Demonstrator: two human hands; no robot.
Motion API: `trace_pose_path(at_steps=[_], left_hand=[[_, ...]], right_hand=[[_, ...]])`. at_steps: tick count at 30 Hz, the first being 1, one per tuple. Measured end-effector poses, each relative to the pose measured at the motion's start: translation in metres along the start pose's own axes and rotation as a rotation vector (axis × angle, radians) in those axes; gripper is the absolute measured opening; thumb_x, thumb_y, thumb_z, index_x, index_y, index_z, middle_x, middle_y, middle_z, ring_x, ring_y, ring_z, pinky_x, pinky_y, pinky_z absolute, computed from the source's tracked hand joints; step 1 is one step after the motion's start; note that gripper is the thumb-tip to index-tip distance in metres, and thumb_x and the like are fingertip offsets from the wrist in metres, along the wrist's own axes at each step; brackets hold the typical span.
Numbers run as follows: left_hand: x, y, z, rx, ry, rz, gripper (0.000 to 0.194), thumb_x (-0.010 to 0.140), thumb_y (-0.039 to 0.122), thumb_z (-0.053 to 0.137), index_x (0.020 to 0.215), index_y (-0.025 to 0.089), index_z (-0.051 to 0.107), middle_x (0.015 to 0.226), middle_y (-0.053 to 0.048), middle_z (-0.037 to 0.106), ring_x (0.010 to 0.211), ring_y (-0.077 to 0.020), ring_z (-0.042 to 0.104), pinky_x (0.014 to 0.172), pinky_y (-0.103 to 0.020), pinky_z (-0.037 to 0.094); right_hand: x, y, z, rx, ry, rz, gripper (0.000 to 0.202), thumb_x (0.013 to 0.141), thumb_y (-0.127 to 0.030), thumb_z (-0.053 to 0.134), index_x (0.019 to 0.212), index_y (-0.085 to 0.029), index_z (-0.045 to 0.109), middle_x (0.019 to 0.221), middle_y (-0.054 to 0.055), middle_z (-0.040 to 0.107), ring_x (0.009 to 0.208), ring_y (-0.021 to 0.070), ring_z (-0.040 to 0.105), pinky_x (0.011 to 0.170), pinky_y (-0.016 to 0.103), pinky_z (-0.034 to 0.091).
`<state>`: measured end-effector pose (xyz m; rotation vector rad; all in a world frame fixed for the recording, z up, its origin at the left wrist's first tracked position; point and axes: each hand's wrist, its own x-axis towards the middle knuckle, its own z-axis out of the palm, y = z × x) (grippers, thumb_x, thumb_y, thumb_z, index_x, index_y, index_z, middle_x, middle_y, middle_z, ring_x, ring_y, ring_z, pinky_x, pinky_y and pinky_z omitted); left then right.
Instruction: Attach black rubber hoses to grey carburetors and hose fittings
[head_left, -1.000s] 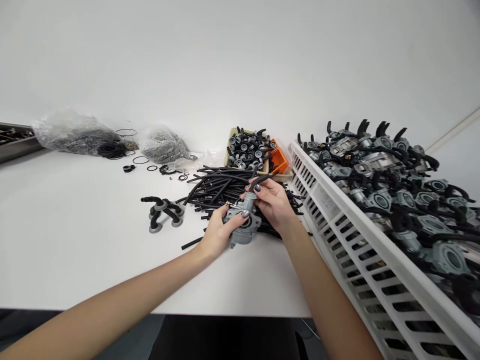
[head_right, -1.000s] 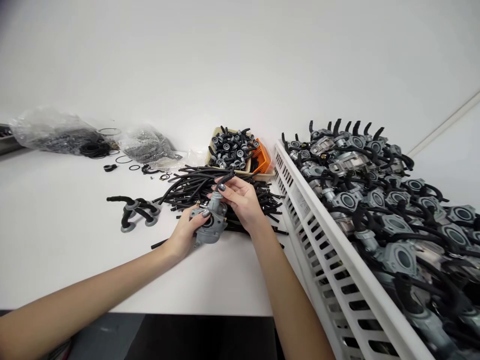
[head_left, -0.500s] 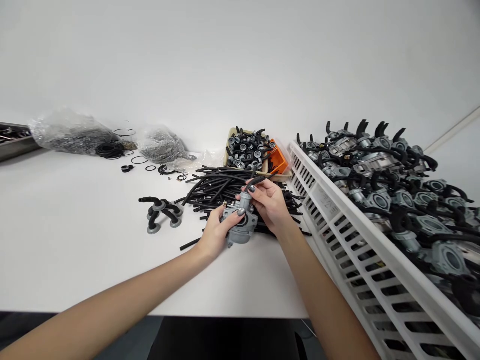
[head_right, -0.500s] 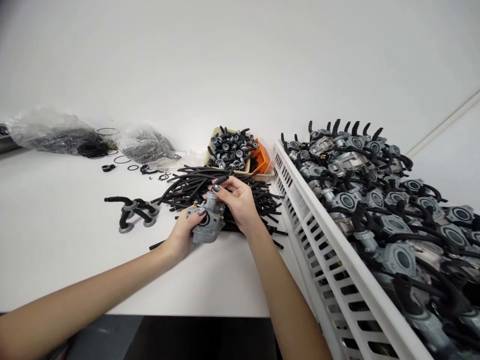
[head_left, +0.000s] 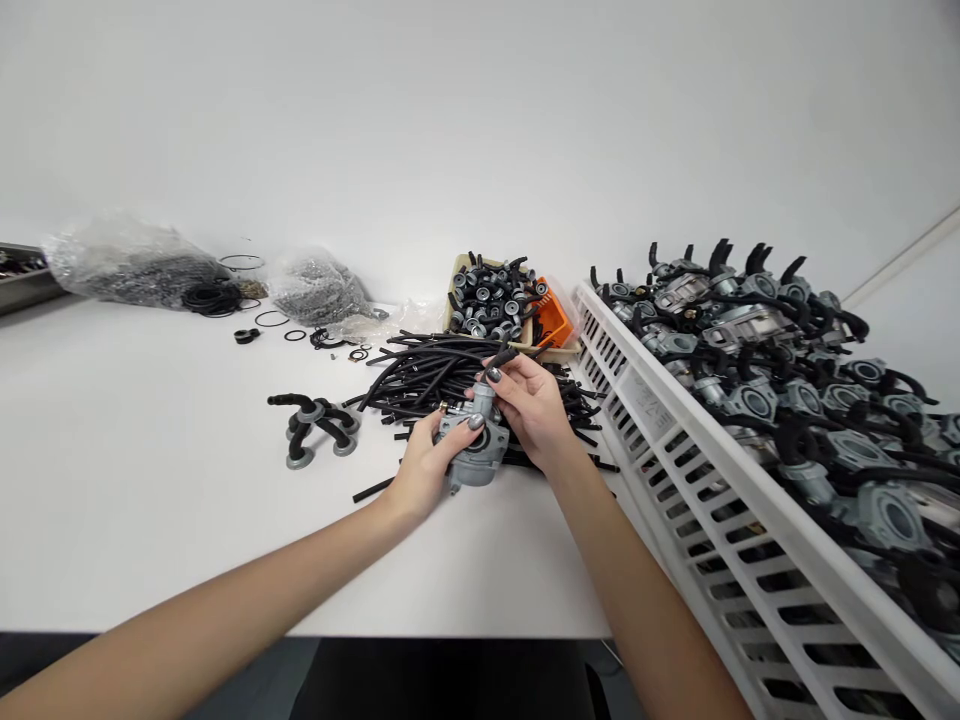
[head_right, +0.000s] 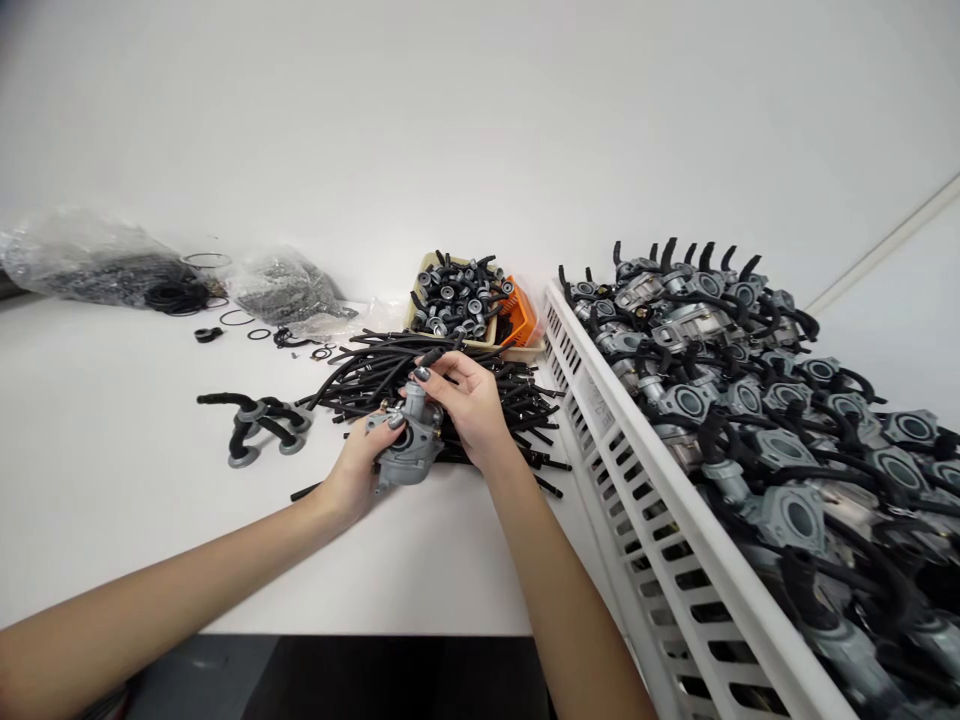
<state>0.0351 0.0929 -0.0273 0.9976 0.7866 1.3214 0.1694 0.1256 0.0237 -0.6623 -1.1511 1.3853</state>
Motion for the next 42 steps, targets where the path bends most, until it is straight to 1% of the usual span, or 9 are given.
trace_pose_path(at_steps=[9, 14, 19, 22, 26, 30, 32, 38, 42], left_hand=[[0.0, 0.001, 0.0, 0.018, 0.015, -0.009, 0.034, 0.07, 0.044, 0.075, 0.081, 0.015, 0.061, 0.077, -0.003, 0.063, 0.071, -0.0159, 0.056, 0.067, -0.028, 0.043], [0.0, 0.002, 0.001, 0.008, 0.041, -0.011, 0.035, 0.069, 0.044, 0.075, 0.086, 0.015, 0.064, 0.081, -0.003, 0.066, 0.073, -0.0161, 0.057, 0.067, -0.027, 0.044], [-0.001, 0.002, 0.002, -0.035, 0.061, -0.008, 0.036, 0.069, 0.042, 0.076, 0.091, 0.016, 0.066, 0.087, -0.004, 0.069, 0.078, -0.0176, 0.06, 0.07, -0.028, 0.046], [-0.001, 0.002, 0.003, -0.069, 0.081, -0.006, 0.035, 0.067, 0.042, 0.077, 0.09, 0.016, 0.068, 0.087, -0.004, 0.069, 0.078, -0.0179, 0.06, 0.072, -0.029, 0.047], [-0.002, 0.005, 0.006, -0.127, 0.095, -0.012, 0.033, 0.064, 0.044, 0.078, 0.079, 0.016, 0.068, 0.074, -0.002, 0.066, 0.069, -0.0163, 0.058, 0.065, -0.028, 0.047], [-0.002, 0.01, 0.009, -0.178, 0.142, -0.064, 0.04, 0.057, 0.048, 0.081, 0.075, 0.015, 0.068, 0.067, -0.001, 0.062, 0.064, -0.0146, 0.055, 0.059, -0.026, 0.046], [-0.001, 0.011, 0.01, -0.212, 0.141, -0.062, 0.042, 0.054, 0.048, 0.083, 0.075, 0.015, 0.069, 0.066, 0.0, 0.06, 0.062, -0.0136, 0.053, 0.058, -0.025, 0.046], [0.0, 0.011, 0.01, -0.214, 0.107, -0.053, 0.042, 0.055, 0.049, 0.083, 0.075, 0.014, 0.069, 0.067, -0.001, 0.062, 0.064, -0.0131, 0.054, 0.061, -0.025, 0.047], [-0.002, 0.01, 0.009, -0.204, 0.113, -0.057, 0.042, 0.053, 0.049, 0.084, 0.074, 0.015, 0.069, 0.067, 0.0, 0.062, 0.063, -0.0129, 0.054, 0.059, -0.024, 0.047]], right_hand=[[0.001, 0.002, 0.0, 0.005, -0.01, -0.014, 0.036, 0.061, -0.043, 0.086, 0.084, -0.022, 0.067, 0.077, -0.002, 0.067, 0.069, 0.0159, 0.068, 0.072, 0.032, 0.059], [0.001, 0.004, -0.001, -0.03, -0.078, -0.038, 0.032, 0.069, -0.043, 0.081, 0.088, -0.022, 0.066, 0.084, 0.001, 0.073, 0.076, 0.0157, 0.069, 0.076, 0.031, 0.057], [0.0, 0.005, -0.001, -0.063, -0.101, -0.005, 0.034, 0.074, -0.051, 0.075, 0.089, -0.022, 0.065, 0.078, 0.002, 0.075, 0.076, 0.0172, 0.07, 0.072, 0.029, 0.056], [0.0, 0.007, -0.001, -0.084, -0.117, -0.013, 0.036, 0.081, -0.055, 0.066, 0.092, -0.021, 0.067, 0.084, 0.005, 0.076, 0.081, 0.019, 0.07, 0.074, 0.03, 0.056], [0.0, 0.005, 0.0, -0.053, -0.148, 0.002, 0.042, 0.084, -0.056, 0.061, 0.103, -0.019, 0.068, 0.098, 0.008, 0.076, 0.086, 0.0201, 0.069, 0.075, 0.031, 0.055], [-0.001, -0.001, 0.002, 0.04, -0.167, 0.02, 0.042, 0.08, -0.052, 0.067, 0.104, -0.017, 0.068, 0.094, 0.009, 0.077, 0.087, 0.0205, 0.069, 0.081, 0.031, 0.053], [-0.002, -0.002, 0.002, 0.042, -0.196, 0.035, 0.042, 0.08, -0.05, 0.068, 0.106, -0.017, 0.068, 0.091, 0.008, 0.077, 0.087, 0.0206, 0.069, 0.082, 0.032, 0.052], [-0.003, 0.001, -0.001, 0.05, -0.234, 0.072, 0.037, 0.083, -0.044, 0.067, 0.111, -0.02, 0.067, 0.09, 0.004, 0.076, 0.082, 0.0174, 0.068, 0.076, 0.028, 0.052], [-0.003, 0.001, -0.003, 0.037, -0.254, 0.089, 0.033, 0.082, -0.04, 0.069, 0.109, -0.021, 0.07, 0.091, 0.003, 0.075, 0.086, 0.017, 0.068, 0.081, 0.028, 0.051]])
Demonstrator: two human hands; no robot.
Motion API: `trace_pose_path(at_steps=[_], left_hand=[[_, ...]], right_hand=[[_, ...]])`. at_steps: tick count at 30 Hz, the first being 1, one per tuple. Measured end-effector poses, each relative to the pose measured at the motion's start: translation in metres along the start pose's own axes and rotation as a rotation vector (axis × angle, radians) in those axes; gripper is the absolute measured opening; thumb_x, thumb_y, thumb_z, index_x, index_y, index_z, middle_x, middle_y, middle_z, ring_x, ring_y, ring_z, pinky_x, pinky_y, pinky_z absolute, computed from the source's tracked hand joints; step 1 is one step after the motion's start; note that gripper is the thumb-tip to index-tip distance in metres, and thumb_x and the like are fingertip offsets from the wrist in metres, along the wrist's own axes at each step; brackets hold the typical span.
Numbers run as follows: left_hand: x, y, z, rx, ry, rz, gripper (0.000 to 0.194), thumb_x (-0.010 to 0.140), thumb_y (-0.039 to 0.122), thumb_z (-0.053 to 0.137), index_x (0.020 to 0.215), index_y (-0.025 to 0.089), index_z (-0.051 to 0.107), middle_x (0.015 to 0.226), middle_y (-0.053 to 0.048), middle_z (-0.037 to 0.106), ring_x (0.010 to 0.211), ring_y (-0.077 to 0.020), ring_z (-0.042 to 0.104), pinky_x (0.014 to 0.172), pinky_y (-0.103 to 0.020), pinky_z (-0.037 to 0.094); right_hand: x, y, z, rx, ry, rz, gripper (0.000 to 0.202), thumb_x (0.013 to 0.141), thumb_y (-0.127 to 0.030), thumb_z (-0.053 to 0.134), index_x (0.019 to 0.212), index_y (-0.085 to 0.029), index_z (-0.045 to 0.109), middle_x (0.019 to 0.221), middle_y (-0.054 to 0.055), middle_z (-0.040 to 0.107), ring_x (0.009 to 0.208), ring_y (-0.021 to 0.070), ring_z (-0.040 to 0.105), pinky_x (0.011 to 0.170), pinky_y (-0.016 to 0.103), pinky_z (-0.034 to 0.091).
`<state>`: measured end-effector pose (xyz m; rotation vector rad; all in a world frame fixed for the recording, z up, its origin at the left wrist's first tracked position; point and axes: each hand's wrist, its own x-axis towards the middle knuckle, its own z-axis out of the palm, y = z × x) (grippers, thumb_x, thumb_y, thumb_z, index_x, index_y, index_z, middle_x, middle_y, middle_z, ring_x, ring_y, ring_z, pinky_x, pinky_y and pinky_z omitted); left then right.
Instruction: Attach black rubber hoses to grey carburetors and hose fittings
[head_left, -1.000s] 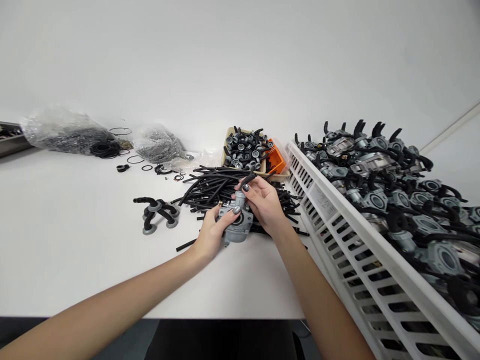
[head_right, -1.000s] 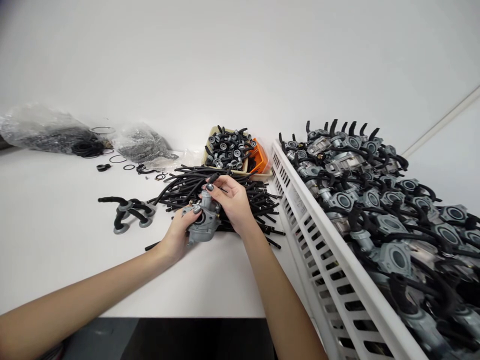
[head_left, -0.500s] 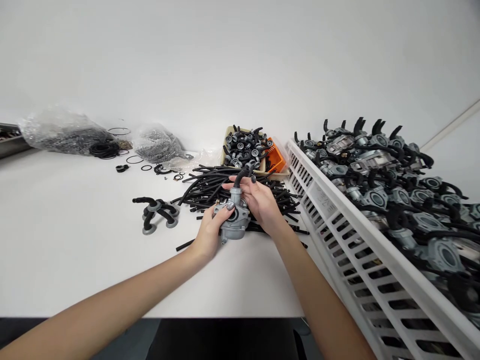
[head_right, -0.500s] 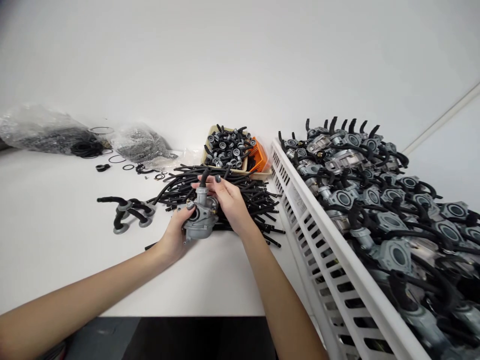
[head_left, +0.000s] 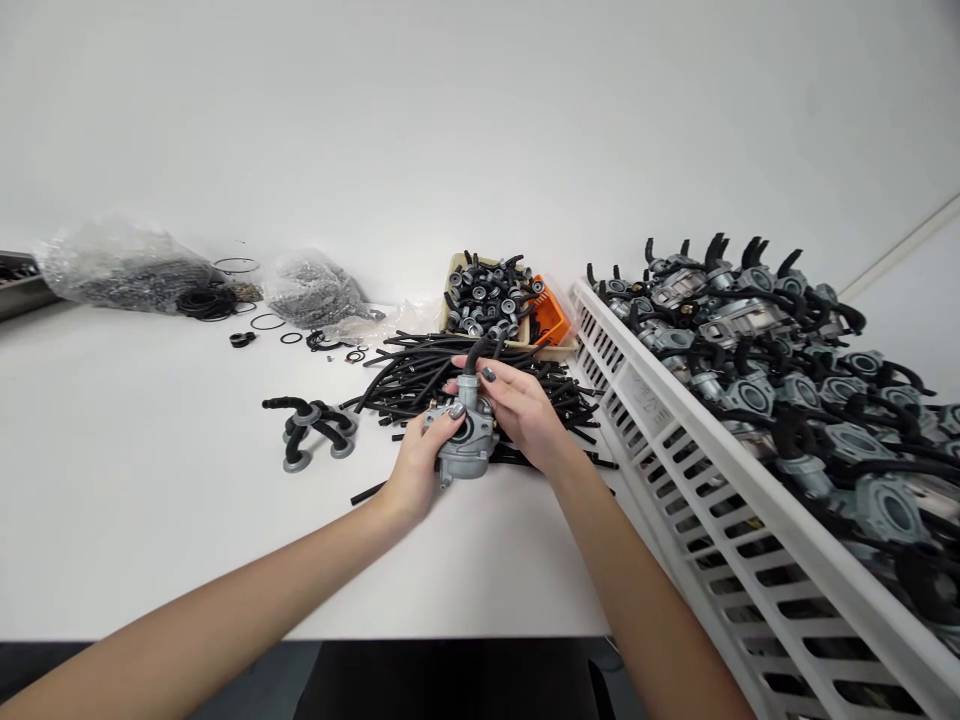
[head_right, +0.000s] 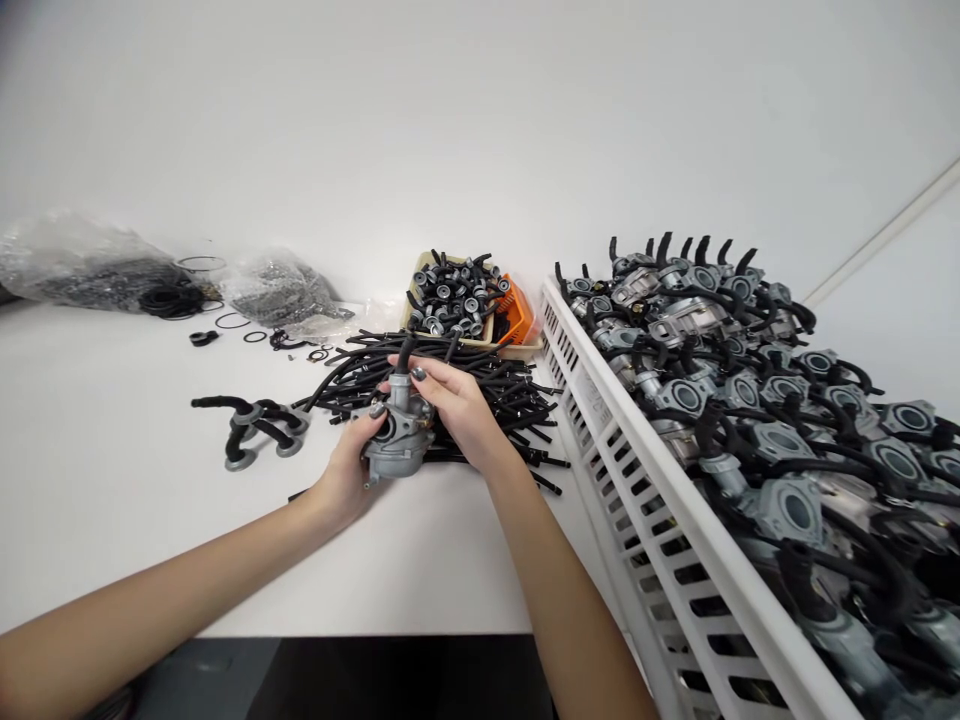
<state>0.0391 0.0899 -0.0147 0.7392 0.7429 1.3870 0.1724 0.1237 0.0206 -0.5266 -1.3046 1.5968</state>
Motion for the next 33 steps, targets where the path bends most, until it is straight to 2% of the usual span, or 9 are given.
trace_pose_path(at_steps=[7, 16, 19, 29, 33], left_hand=[[0.0006, 0.0002, 0.0012, -0.024, -0.004, -0.006, 0.039, 0.053, 0.045, 0.085, 0.073, 0.015, 0.07, 0.068, 0.0, 0.063, 0.063, -0.0122, 0.055, 0.058, -0.023, 0.047], [-0.0004, 0.0013, 0.0015, -0.017, 0.008, -0.009, 0.038, 0.053, 0.045, 0.085, 0.07, 0.015, 0.069, 0.065, 0.0, 0.06, 0.061, -0.0115, 0.053, 0.055, -0.021, 0.044], [-0.0003, 0.0003, 0.0003, 0.009, -0.026, 0.0, 0.034, 0.058, 0.044, 0.083, 0.071, 0.016, 0.069, 0.063, 0.001, 0.058, 0.059, -0.011, 0.051, 0.056, -0.021, 0.044], [-0.0002, 0.0001, -0.0006, 0.044, -0.053, 0.031, 0.029, 0.064, 0.041, 0.079, 0.073, 0.016, 0.068, 0.065, 0.0, 0.061, 0.06, -0.0124, 0.052, 0.058, -0.024, 0.043], [-0.0005, -0.0001, -0.0012, 0.046, -0.047, 0.031, 0.029, 0.063, 0.041, 0.079, 0.073, 0.016, 0.069, 0.067, -0.001, 0.063, 0.063, -0.0137, 0.054, 0.06, -0.025, 0.043]], right_hand=[[0.0, 0.0014, -0.0017, -0.126, 0.017, -0.03, 0.029, 0.083, -0.043, 0.068, 0.102, -0.021, 0.072, 0.087, 0.003, 0.072, 0.083, 0.0167, 0.066, 0.081, 0.029, 0.05], [0.0004, 0.0037, -0.001, -0.12, 0.043, -0.015, 0.031, 0.08, -0.047, 0.071, 0.098, -0.021, 0.071, 0.082, 0.002, 0.07, 0.079, 0.0164, 0.066, 0.076, 0.028, 0.051], [0.0006, 0.0038, -0.0009, -0.113, 0.052, -0.003, 0.032, 0.078, -0.047, 0.073, 0.097, -0.021, 0.069, 0.082, 0.001, 0.071, 0.08, 0.0169, 0.067, 0.078, 0.03, 0.052], [0.0005, -0.0012, 0.006, -0.076, 0.117, 0.024, 0.032, 0.073, -0.042, 0.078, 0.091, -0.021, 0.062, 0.076, -0.001, 0.07, 0.074, 0.0151, 0.066, 0.073, 0.028, 0.052], [0.0005, -0.002, 0.0063, -0.086, 0.117, 0.033, 0.034, 0.072, -0.042, 0.078, 0.095, -0.02, 0.065, 0.076, 0.0, 0.069, 0.072, 0.0146, 0.065, 0.072, 0.028, 0.051]])
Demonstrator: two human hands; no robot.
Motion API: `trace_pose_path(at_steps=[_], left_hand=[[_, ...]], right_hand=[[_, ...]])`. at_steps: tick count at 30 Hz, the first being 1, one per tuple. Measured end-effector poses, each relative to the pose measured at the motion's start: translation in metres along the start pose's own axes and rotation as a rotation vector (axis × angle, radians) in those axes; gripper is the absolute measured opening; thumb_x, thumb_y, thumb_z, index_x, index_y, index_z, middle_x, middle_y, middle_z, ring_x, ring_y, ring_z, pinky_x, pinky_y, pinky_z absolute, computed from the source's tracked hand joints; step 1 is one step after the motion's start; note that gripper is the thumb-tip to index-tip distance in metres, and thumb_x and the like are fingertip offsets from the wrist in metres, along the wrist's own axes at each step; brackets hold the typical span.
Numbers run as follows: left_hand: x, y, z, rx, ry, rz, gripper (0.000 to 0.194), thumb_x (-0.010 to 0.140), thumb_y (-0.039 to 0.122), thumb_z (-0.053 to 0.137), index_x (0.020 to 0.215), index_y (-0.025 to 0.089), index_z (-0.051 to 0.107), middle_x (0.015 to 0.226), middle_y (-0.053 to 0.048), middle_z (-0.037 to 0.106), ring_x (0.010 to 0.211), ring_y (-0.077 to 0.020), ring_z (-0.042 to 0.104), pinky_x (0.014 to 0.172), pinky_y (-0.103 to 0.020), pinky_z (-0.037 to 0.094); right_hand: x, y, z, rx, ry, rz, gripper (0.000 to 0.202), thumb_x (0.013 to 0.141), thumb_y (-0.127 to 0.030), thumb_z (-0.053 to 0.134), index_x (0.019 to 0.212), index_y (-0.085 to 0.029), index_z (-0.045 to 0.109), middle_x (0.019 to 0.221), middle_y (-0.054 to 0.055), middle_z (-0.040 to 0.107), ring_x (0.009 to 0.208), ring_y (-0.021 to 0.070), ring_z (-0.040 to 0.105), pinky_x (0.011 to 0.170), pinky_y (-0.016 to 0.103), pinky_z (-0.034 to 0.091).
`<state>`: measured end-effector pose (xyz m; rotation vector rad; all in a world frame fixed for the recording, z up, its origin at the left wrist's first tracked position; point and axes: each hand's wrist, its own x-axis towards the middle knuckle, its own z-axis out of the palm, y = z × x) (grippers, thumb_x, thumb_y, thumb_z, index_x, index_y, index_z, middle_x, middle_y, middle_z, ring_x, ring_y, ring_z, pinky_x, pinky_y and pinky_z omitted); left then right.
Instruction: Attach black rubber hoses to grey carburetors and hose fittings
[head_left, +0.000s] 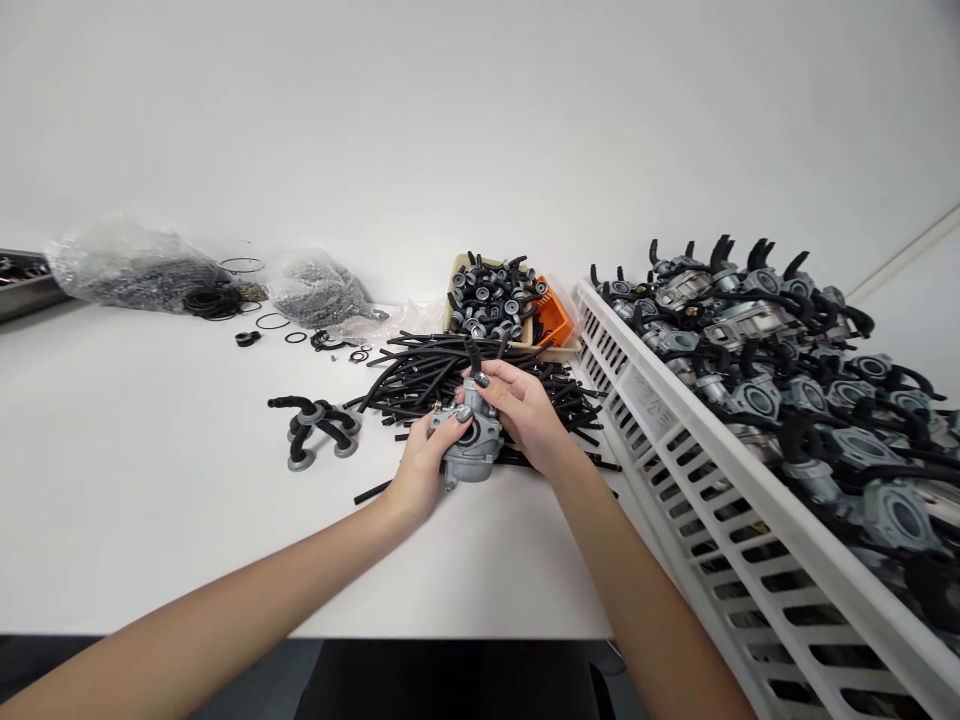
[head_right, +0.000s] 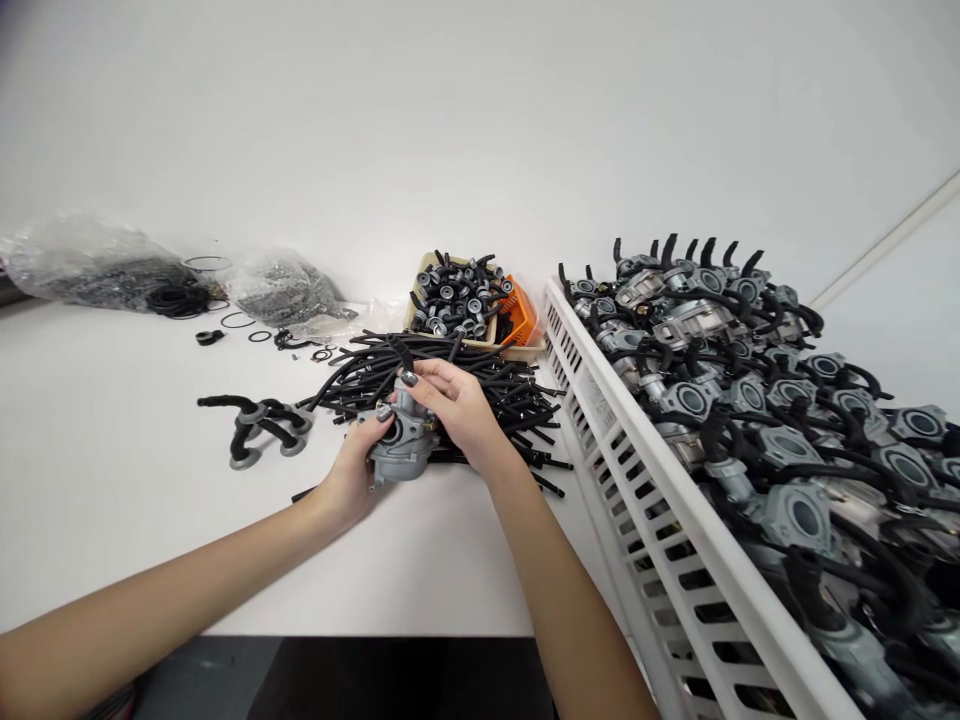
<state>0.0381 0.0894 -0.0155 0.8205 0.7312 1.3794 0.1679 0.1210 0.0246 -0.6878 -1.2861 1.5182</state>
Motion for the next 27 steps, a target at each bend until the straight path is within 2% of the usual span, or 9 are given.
trace_pose_path(at_steps=[8, 12, 18, 23, 27], left_hand=[[-0.001, -0.001, -0.0003, 0.001, 0.025, -0.01, 0.035, 0.061, 0.043, 0.082, 0.078, 0.016, 0.07, 0.073, -0.002, 0.065, 0.067, -0.0143, 0.056, 0.063, -0.026, 0.045], [-0.001, -0.002, -0.0017, 0.029, -0.006, 0.0, 0.033, 0.063, 0.042, 0.081, 0.079, 0.015, 0.07, 0.075, -0.003, 0.066, 0.069, -0.0148, 0.057, 0.063, -0.026, 0.045], [-0.0006, -0.0029, -0.0025, 0.026, -0.028, 0.012, 0.031, 0.064, 0.041, 0.081, 0.079, 0.016, 0.07, 0.075, -0.002, 0.067, 0.068, -0.0146, 0.057, 0.063, -0.026, 0.045], [-0.0009, -0.0026, -0.0021, -0.025, 0.006, -0.015, 0.032, 0.06, 0.039, 0.083, 0.08, 0.017, 0.071, 0.077, -0.002, 0.068, 0.069, -0.0147, 0.059, 0.063, -0.025, 0.047], [-0.0003, -0.0049, -0.003, -0.058, -0.014, -0.047, 0.03, 0.061, 0.039, 0.082, 0.077, 0.016, 0.071, 0.074, -0.003, 0.066, 0.067, -0.0151, 0.058, 0.063, -0.026, 0.047]], right_hand=[[-0.0021, -0.0009, -0.0013, -0.049, -0.027, 0.01, 0.031, 0.077, -0.041, 0.074, 0.1, -0.019, 0.073, 0.079, 0.0, 0.068, 0.071, 0.0119, 0.061, 0.069, 0.024, 0.048], [-0.0028, -0.0009, -0.0017, -0.067, -0.036, 0.009, 0.03, 0.078, -0.04, 0.073, 0.1, -0.019, 0.073, 0.077, -0.001, 0.066, 0.069, 0.0113, 0.059, 0.066, 0.024, 0.047], [-0.0025, 0.0005, -0.0025, -0.068, -0.047, -0.002, 0.024, 0.078, -0.04, 0.073, 0.091, -0.019, 0.072, 0.077, -0.001, 0.066, 0.069, 0.0112, 0.059, 0.066, 0.023, 0.047], [-0.0039, -0.0034, -0.0042, -0.044, -0.086, -0.005, 0.023, 0.078, -0.039, 0.07, 0.091, -0.019, 0.073, 0.078, 0.001, 0.066, 0.07, 0.0132, 0.059, 0.067, 0.024, 0.047], [-0.0046, -0.0074, -0.0044, 0.02, -0.119, 0.014, 0.026, 0.076, -0.037, 0.068, 0.091, -0.017, 0.073, 0.079, 0.003, 0.067, 0.072, 0.0158, 0.06, 0.069, 0.027, 0.049]])
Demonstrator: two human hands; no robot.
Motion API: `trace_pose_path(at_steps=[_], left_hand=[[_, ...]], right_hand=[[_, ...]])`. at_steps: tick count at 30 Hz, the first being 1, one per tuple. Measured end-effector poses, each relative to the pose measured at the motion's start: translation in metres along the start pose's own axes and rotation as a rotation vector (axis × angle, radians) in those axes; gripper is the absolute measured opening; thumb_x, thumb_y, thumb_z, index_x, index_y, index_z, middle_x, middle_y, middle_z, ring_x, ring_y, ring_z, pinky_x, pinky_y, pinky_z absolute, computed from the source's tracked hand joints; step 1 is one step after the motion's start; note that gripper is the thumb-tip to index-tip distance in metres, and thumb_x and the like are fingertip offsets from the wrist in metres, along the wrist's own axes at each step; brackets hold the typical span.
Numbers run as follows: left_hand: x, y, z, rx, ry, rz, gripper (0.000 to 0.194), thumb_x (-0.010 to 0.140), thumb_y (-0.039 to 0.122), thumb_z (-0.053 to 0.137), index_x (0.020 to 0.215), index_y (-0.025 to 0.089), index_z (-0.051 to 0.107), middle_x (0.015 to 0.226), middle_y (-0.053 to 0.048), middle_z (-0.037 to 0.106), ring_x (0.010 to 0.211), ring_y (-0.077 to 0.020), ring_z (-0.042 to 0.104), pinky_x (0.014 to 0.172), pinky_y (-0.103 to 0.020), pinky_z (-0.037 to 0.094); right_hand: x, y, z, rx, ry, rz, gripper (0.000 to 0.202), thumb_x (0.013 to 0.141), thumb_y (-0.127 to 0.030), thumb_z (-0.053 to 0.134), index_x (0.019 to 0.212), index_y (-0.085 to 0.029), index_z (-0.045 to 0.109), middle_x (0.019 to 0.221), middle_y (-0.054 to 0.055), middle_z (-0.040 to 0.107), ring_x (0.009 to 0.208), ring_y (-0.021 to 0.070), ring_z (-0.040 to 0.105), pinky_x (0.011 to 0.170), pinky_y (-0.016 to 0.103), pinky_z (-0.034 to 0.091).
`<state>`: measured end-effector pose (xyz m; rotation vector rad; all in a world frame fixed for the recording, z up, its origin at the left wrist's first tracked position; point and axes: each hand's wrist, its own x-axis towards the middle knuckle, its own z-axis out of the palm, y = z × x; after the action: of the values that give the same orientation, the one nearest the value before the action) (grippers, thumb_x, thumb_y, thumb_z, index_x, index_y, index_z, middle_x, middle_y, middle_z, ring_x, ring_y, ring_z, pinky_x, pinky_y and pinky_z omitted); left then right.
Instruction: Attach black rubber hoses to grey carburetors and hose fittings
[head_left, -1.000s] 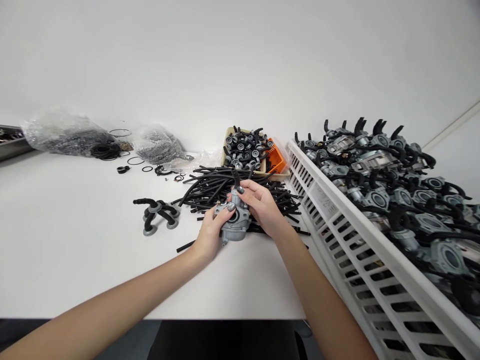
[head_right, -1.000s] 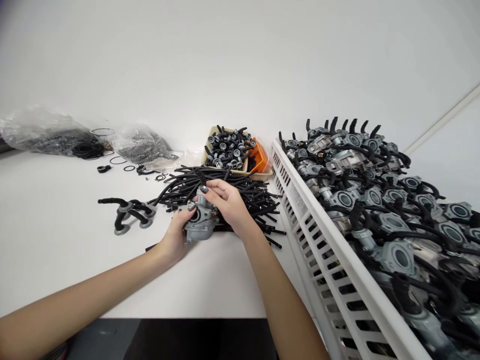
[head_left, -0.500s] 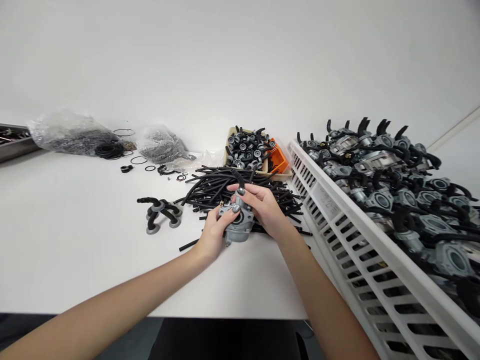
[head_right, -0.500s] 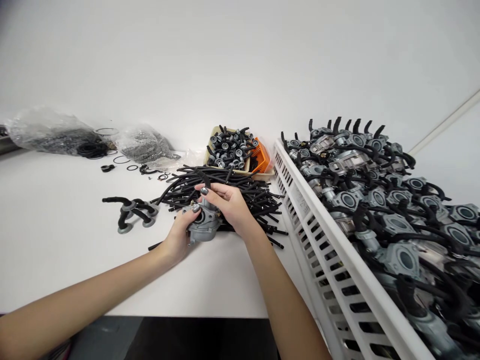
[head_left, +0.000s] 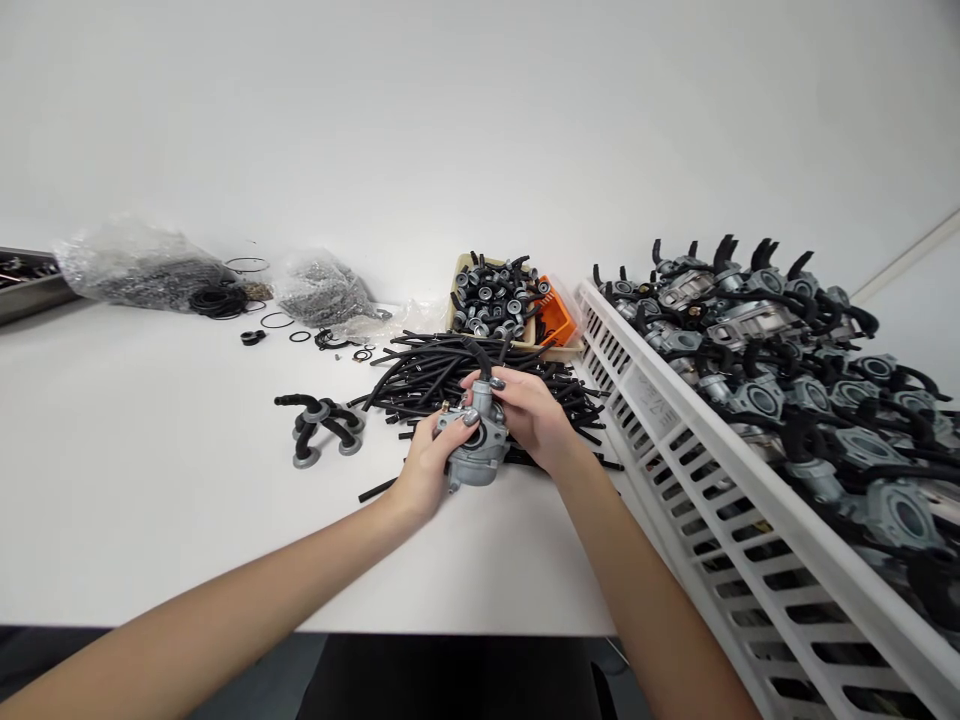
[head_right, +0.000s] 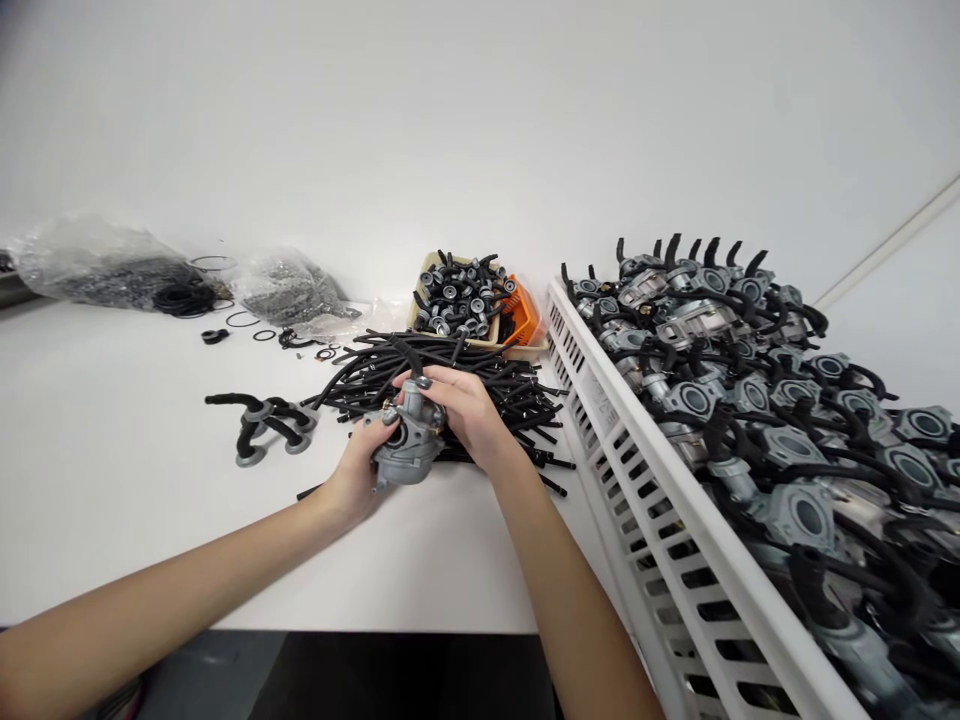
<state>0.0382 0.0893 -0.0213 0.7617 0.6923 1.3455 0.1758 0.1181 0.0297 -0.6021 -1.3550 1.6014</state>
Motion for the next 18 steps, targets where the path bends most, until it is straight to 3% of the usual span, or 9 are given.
trace_pose_path(at_steps=[8, 13, 18], left_hand=[[-0.0021, 0.0037, 0.0029, -0.02, -0.038, -0.015, 0.035, 0.058, 0.044, 0.083, 0.074, 0.015, 0.07, 0.071, -0.002, 0.066, 0.066, -0.014, 0.057, 0.061, -0.025, 0.045], [-0.0029, 0.0059, 0.0038, 0.021, -0.087, 0.058, 0.032, 0.063, 0.041, 0.081, 0.083, 0.017, 0.073, 0.077, -0.003, 0.068, 0.069, -0.015, 0.059, 0.064, -0.026, 0.045], [-0.0016, 0.0033, 0.0007, 0.06, -0.036, 0.053, 0.035, 0.063, 0.044, 0.081, 0.083, 0.017, 0.071, 0.076, -0.003, 0.067, 0.071, -0.0159, 0.058, 0.065, -0.026, 0.045]], right_hand=[[-0.0018, -0.0016, 0.0008, 0.062, -0.08, 0.026, 0.024, 0.078, -0.033, 0.065, 0.095, -0.017, 0.068, 0.084, 0.006, 0.073, 0.079, 0.0198, 0.067, 0.076, 0.03, 0.052], [-0.0027, -0.0002, -0.0009, 0.038, -0.064, 0.035, 0.021, 0.08, -0.035, 0.068, 0.093, -0.018, 0.064, 0.083, 0.005, 0.073, 0.074, 0.0173, 0.067, 0.074, 0.029, 0.052], [-0.0027, -0.0004, 0.0006, 0.036, -0.057, 0.037, 0.023, 0.08, -0.036, 0.069, 0.093, -0.019, 0.063, 0.082, 0.004, 0.073, 0.072, 0.0169, 0.067, 0.071, 0.028, 0.052]])
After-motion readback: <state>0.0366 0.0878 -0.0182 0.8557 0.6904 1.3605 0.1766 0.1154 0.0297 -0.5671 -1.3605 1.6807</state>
